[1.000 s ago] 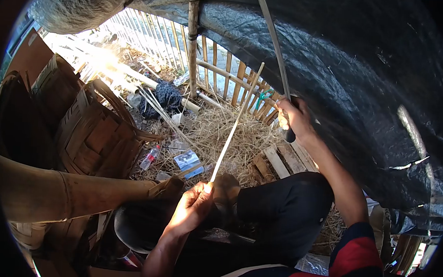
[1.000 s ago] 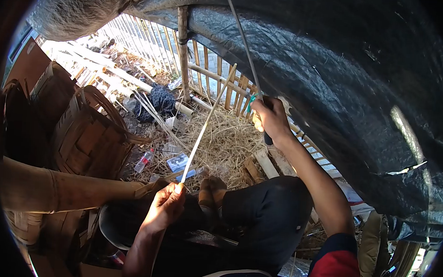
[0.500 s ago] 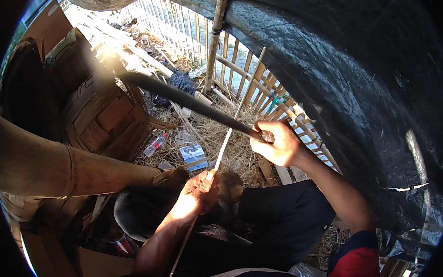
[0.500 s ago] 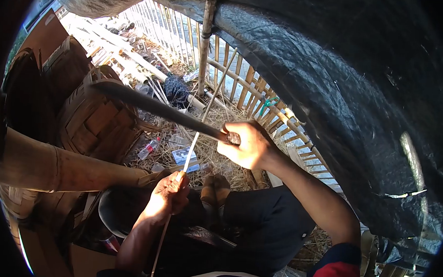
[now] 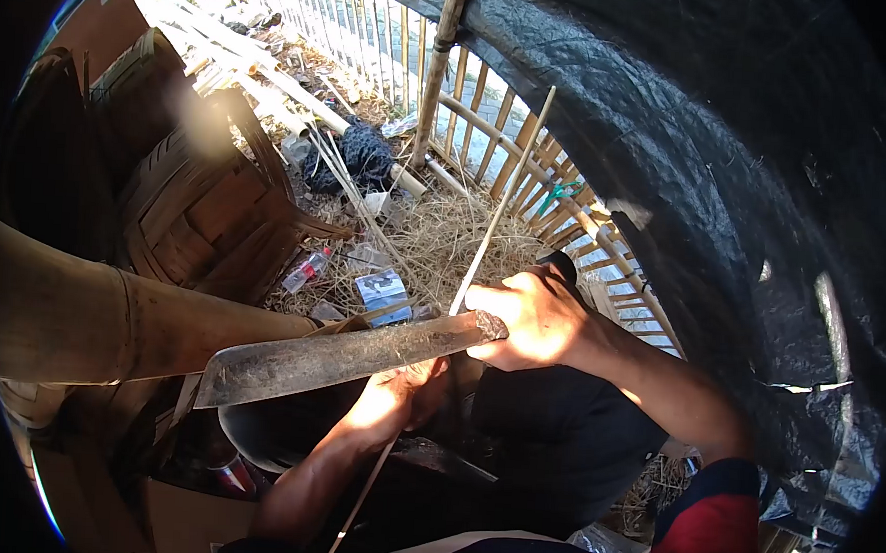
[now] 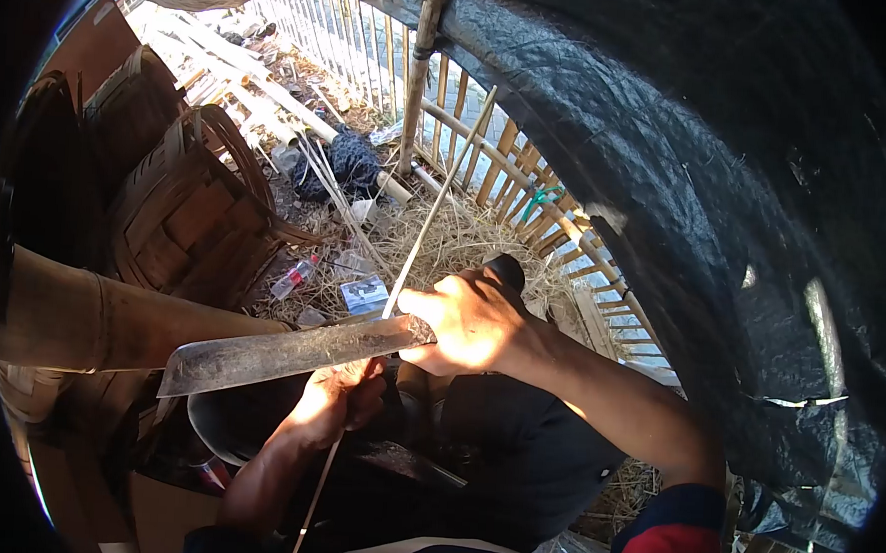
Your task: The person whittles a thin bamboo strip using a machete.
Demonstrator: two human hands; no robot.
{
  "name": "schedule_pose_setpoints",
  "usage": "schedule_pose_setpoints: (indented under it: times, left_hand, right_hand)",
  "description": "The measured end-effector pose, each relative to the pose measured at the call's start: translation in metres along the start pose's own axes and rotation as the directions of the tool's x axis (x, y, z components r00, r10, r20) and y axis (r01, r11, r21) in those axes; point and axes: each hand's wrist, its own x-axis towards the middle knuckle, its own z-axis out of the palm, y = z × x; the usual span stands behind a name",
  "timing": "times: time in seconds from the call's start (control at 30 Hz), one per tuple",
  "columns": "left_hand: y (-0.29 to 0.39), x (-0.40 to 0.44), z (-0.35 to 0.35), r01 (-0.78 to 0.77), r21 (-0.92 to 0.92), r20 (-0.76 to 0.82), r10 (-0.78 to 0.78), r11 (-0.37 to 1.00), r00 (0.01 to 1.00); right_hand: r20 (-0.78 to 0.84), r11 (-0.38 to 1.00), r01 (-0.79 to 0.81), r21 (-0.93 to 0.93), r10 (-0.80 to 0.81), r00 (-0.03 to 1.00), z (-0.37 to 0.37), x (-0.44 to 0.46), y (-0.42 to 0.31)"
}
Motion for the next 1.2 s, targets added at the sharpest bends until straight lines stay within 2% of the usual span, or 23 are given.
schedule_pose_setpoints:
  times: [0.1, 0.17, 0.23, 0.3, 0.43, 0.47, 0.5, 0.6, 0.63, 0.73, 0.77, 0.83, 0.87, 0.97, 1.03, 1.1, 1.13, 1.2]
  left_hand:
    - [-0.002, 0.0, 0.0, 0.012, -0.012, 0.019, -0.012, 1.0, 1.0]
    - [-0.002, 0.0, 0.001, -0.001, 0.008, 0.025, 0.001, 1.0, 1.0]
    - [0.001, 0.001, 0.003, -0.064, 0.006, 0.039, 0.064, 0.998, 0.997]
    - [0.006, 0.001, 0.005, -0.037, 0.015, 0.018, 0.036, 0.999, 0.999]
    - [0.007, 0.002, 0.008, -0.016, 0.066, -0.036, 0.019, 0.998, 0.999]
    - [0.007, 0.002, 0.008, -0.015, 0.066, -0.035, 0.018, 0.998, 0.999]
    - [0.007, 0.001, 0.008, -0.031, 0.075, -0.022, 0.032, 0.997, 0.999]
    - [0.007, 0.001, 0.005, -0.057, 0.08, -0.001, 0.057, 0.995, 0.998]
    - [0.007, 0.001, 0.005, -0.069, 0.075, 0.006, 0.068, 0.995, 0.998]
    - [0.008, 0.0, 0.005, -0.044, 0.089, -0.019, 0.045, 0.995, 0.999]
    - [0.007, 0.0, 0.004, -0.043, 0.088, -0.018, 0.045, 0.995, 0.999]
    - [0.005, 0.0, 0.001, -0.043, 0.058, -0.004, 0.043, 0.997, 0.999]
    - [0.005, 0.0, 0.002, -0.042, 0.058, -0.004, 0.043, 0.997, 0.999]
    - [0.006, -0.001, 0.003, -0.029, 0.076, -0.025, 0.031, 0.997, 0.999]
    - [0.006, -0.003, 0.004, -0.005, 0.076, -0.029, 0.007, 0.997, 1.0]
    - [0.003, -0.002, 0.001, -0.006, 0.074, -0.018, 0.007, 0.997, 1.0]
    - [0.001, -0.002, 0.0, -0.007, 0.071, -0.012, 0.008, 0.997, 1.0]
    - [-0.001, -0.001, 0.0, -0.014, 0.067, -0.001, 0.014, 0.998, 1.0]
  right_hand:
    - [0.06, 0.993, -0.053, -0.101, 0.059, 0.996, -0.006, -0.001, -0.003]
    - [0.005, 0.99, -0.054, -0.13, 0.055, 0.998, -0.009, -0.003, -0.001]
    - [0.016, 0.988, -0.087, -0.127, 0.09, 0.996, -0.006, -0.004, 0.007]
    - [-0.105, 0.992, -0.068, -0.109, 0.057, 0.993, -0.002, -0.005, 0.018]
    - [-0.107, 0.986, -0.077, -0.149, 0.062, 0.992, -0.004, -0.009, 0.03]
    - [-0.209, 0.979, -0.021, -0.205, -0.023, 0.978, 0.001, -0.014, 0.037]
    - [-0.21, 0.979, -0.022, -0.204, -0.022, 0.977, 0.003, -0.016, 0.041]
    - [-0.385, 0.964, 0.021, -0.266, -0.126, 0.914, 0.008, -0.019, 0.05]
    - [-0.386, 0.964, 0.02, -0.265, -0.125, 0.914, 0.006, -0.02, 0.05]
    - [-0.193, 0.955, -0.125, -0.269, 0.073, 0.978, -0.014, -0.017, 0.04]
    - [-0.193, 0.955, -0.125, -0.269, 0.074, 0.978, -0.017, -0.016, 0.041]
    - [-0.035, 0.939, -0.282, -0.196, 0.281, 0.959, -0.024, -0.015, 0.047]
    - [-0.212, 0.97, -0.091, -0.227, 0.042, 0.976, -0.022, -0.015, 0.055]
    - [-0.284, 0.968, -0.078, -0.24, 0.007, 0.959, -0.02, -0.02, 0.065]
    - [-0.273, 0.96, -0.109, -0.259, 0.036, 0.961, -0.024, -0.023, 0.068]
    - [-0.328, 0.937, -0.216, -0.273, 0.12, 0.937, -0.025, -0.027, 0.078]
    - [-0.571, 0.99, -0.076, -0.122, -0.008, 0.821, 0.006, -0.036, 0.12]
    - [-0.552, 0.979, -0.096, -0.182, -0.021, 0.834, 0.001, -0.041, 0.126]
